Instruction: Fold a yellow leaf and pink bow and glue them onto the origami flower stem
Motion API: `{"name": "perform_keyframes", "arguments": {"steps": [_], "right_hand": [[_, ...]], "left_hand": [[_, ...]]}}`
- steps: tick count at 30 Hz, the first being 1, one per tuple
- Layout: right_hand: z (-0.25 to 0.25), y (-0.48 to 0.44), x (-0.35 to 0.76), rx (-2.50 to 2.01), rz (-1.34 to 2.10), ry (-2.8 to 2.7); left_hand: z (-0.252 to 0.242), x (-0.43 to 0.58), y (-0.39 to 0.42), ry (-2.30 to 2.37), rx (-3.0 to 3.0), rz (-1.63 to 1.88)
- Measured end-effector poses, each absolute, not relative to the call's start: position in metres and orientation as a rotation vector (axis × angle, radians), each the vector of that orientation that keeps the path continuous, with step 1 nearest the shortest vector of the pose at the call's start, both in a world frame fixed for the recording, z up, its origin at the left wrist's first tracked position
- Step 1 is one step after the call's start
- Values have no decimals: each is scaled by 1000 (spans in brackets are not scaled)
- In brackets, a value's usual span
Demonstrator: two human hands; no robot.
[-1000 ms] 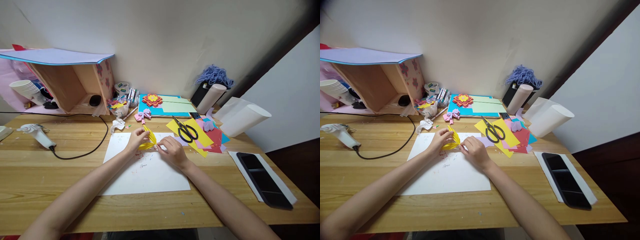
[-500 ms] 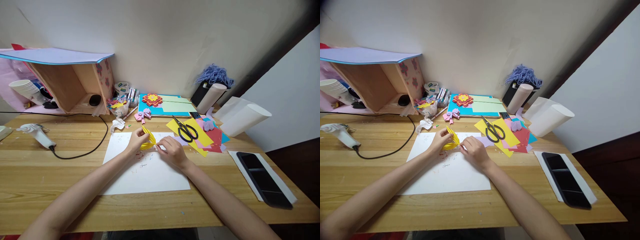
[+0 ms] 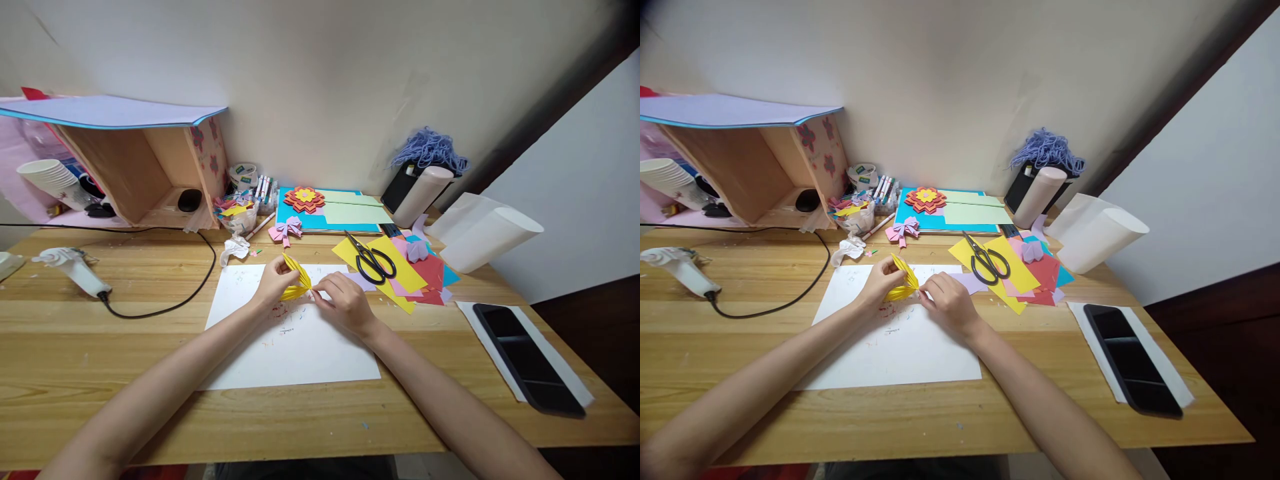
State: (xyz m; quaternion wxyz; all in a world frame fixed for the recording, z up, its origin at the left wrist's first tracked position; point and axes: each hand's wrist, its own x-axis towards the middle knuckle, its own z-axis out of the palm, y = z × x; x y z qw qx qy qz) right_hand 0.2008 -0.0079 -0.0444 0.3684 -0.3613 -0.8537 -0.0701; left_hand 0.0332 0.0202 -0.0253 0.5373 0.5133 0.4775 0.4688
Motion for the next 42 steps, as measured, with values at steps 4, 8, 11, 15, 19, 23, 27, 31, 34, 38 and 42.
{"name": "perform_keyframes", "arguments": {"steps": [4,8,11,15,19,23,27,31,34,38,42], "right_hand": [[-46,-7,201,-925,-183,-2190],[-46,-8,201,-924,-190,-2187],[-44,-8,200,-918,-198,-2185],[-42,-9,200,-954,-206,-2129],[-43,-8,203,-1026,-184,-2041],[-41,-2,214,-1109,-156,-1919],[-34,9,231,-1172,-141,-1745],[-30,13,241,-1211,-134,-1567],[-28,17,237,-1200,-113,-1520],[-14,32,226,-1127,-128,-1485],[9,49,216,-1104,-146,-1465]], "left_hand": [[-28,33,21,1141,1222,1120],[-32,32,23,1195,1182,1129],[-33,33,25,1210,1130,1136],[-32,33,26,1158,1070,1117],[-33,32,28,1100,1112,1056],[-39,30,32,1094,1032,1159],[-44,31,27,1016,992,1214],[-39,45,11,1016,1261,1114],[-23,69,10,981,1311,1025],[7,104,31,901,1209,1159],[29,118,54,933,1124,1345]]}}
